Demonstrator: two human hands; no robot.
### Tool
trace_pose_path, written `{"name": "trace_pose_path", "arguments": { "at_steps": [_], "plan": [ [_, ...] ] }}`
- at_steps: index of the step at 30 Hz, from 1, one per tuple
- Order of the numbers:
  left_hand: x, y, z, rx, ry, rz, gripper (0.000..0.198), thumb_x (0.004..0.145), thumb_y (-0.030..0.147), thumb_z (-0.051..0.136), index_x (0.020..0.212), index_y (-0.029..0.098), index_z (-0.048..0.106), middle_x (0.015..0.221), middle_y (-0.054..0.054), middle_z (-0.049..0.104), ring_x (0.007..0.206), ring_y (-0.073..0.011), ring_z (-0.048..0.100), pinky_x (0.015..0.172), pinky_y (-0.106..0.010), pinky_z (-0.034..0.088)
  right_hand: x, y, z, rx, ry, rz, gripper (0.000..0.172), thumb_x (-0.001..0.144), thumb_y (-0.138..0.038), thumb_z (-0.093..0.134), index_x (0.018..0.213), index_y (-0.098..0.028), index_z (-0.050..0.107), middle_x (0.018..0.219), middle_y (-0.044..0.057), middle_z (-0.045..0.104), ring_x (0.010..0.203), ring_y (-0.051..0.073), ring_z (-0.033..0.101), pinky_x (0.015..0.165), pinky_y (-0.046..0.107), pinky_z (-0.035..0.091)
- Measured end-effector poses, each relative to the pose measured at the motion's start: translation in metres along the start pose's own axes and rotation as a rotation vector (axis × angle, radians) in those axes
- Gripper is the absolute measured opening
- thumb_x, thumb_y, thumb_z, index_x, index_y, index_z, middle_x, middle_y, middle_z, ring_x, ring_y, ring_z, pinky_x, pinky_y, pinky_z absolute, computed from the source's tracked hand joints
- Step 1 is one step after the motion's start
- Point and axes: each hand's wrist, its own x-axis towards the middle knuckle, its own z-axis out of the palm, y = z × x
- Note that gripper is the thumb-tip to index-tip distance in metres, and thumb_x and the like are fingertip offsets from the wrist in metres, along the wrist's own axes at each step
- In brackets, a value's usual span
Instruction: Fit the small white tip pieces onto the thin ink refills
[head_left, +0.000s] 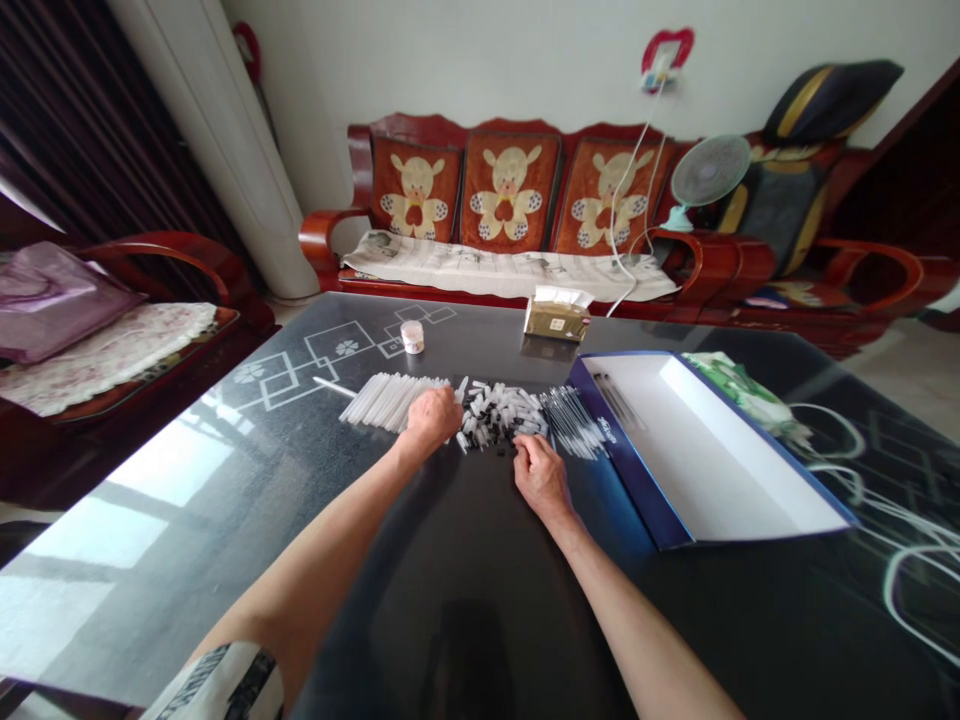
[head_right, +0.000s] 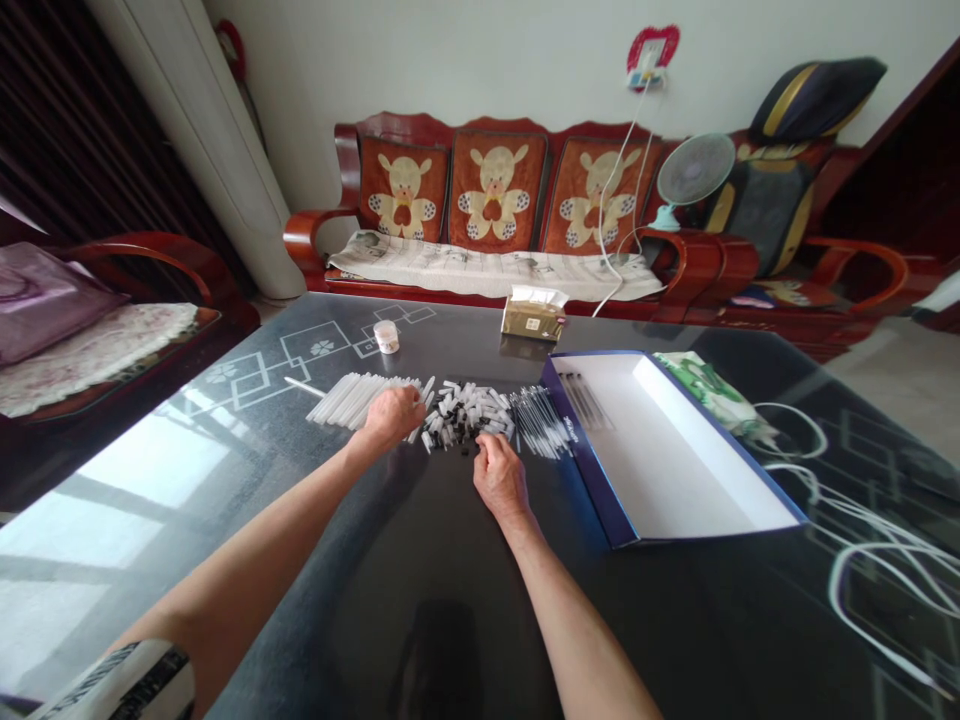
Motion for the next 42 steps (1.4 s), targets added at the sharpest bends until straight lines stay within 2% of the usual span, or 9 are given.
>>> {"name": "trace_pose_path", "arguments": {
  "at_steps": [4, 9, 12, 18, 22, 25, 30, 38, 42],
  "plan": [
    [-0.014, -0.005, 0.004, -0.225, 0.166, 0.146, 0.042, 0.092, 0.022, 0.037, 0.128, 0.015, 0.056, 0.09, -0.008, 0.072, 0.085, -0.017, 0.067, 0.084, -0.027, 0.048, 0.0, 0.0, 0.0, -0.002, -0.005, 0.001, 0.023, 0.084, -0.01, 0.043, 0.092, -0.021, 0.062, 0.09, 0.007, 0.067, 0.084, 0.02, 0.065, 0.078, 0.031, 0.05],
    [-0.026, -0.009, 0.023, -0.516, 0.19, 0.337, 0.04, 0.086, 0.014, 0.039, 0.119, 0.016, 0.062, 0.083, -0.002, 0.071, 0.075, -0.0114, 0.065, 0.075, -0.02, 0.048, 0.0, 0.0, 0.001, -0.027, 0.002, 0.003, 0.023, 0.085, -0.01, 0.042, 0.091, -0.021, 0.062, 0.089, 0.007, 0.066, 0.083, 0.02, 0.064, 0.076, 0.03, 0.05],
    [-0.031, -0.005, 0.035, -0.416, 0.278, 0.397, 0.039, 0.084, 0.015, 0.047, 0.121, 0.015, 0.059, 0.092, -0.005, 0.07, 0.083, -0.0138, 0.064, 0.078, -0.022, 0.047, 0.0, -0.001, 0.0, -0.025, 0.0, 0.004, 0.023, 0.084, -0.01, 0.042, 0.091, -0.02, 0.062, 0.09, 0.007, 0.067, 0.084, 0.02, 0.065, 0.078, 0.03, 0.05],
    [-0.047, 0.006, 0.043, -0.071, 0.348, 0.25, 0.032, 0.095, 0.045, 0.042, 0.104, 0.024, 0.065, 0.087, -0.007, 0.064, 0.086, -0.0206, 0.06, 0.069, -0.027, 0.044, 0.0, -0.001, 0.0, -0.034, -0.02, 0.011, 0.024, 0.084, -0.01, 0.042, 0.092, -0.021, 0.062, 0.09, 0.007, 0.067, 0.084, 0.02, 0.064, 0.078, 0.031, 0.05],
    [-0.047, 0.007, 0.052, -0.008, 0.45, 0.413, 0.031, 0.095, 0.039, 0.042, 0.094, 0.021, 0.068, 0.101, -0.01, 0.062, 0.096, -0.024, 0.056, 0.082, -0.035, 0.044, 0.001, 0.001, 0.0, -0.031, -0.024, 0.002, 0.025, 0.084, -0.009, 0.042, 0.093, -0.019, 0.063, 0.09, 0.008, 0.066, 0.085, 0.02, 0.064, 0.079, 0.031, 0.05],
    [-0.042, 0.009, 0.069, -0.059, 0.537, 0.557, 0.028, 0.096, 0.023, 0.039, 0.106, 0.017, 0.064, 0.114, -0.011, 0.06, 0.096, -0.0203, 0.056, 0.086, -0.032, 0.045, 0.0, 0.003, 0.001, -0.039, -0.019, -0.002, 0.025, 0.083, -0.009, 0.042, 0.092, -0.019, 0.063, 0.089, 0.008, 0.067, 0.085, 0.02, 0.065, 0.08, 0.031, 0.05],
    [-0.035, 0.015, 0.09, -0.035, 0.579, 0.648, 0.04, 0.094, 0.015, 0.038, 0.131, 0.02, 0.051, 0.094, -0.007, 0.063, 0.082, -0.0195, 0.056, 0.076, -0.031, 0.046, 0.001, 0.004, 0.003, -0.065, 0.009, -0.013, 0.024, 0.082, -0.008, 0.042, 0.09, -0.018, 0.064, 0.089, 0.008, 0.068, 0.084, 0.02, 0.065, 0.079, 0.031, 0.051],
    [-0.029, 0.015, 0.087, -0.046, 0.653, 0.613, 0.029, 0.097, 0.036, 0.041, 0.111, 0.027, 0.065, 0.076, -0.004, 0.058, 0.075, -0.0192, 0.054, 0.069, -0.031, 0.042, 0.0, 0.003, -0.001, -0.025, 0.159, -0.063, 0.02, 0.087, -0.015, 0.045, 0.092, -0.019, 0.063, 0.085, 0.006, 0.066, 0.08, 0.017, 0.063, 0.076, 0.029, 0.051],
    [-0.028, 0.014, 0.087, -0.084, 0.673, 0.616, 0.029, 0.097, 0.032, 0.04, 0.106, 0.024, 0.066, 0.079, -0.005, 0.059, 0.077, -0.0195, 0.052, 0.071, -0.031, 0.041, 0.008, 0.012, -0.021, -0.141, 0.283, 0.045, 0.02, 0.085, -0.018, 0.047, 0.092, -0.017, 0.065, 0.089, 0.008, 0.065, 0.08, 0.017, 0.061, 0.075, 0.029, 0.05]
  ]
}}
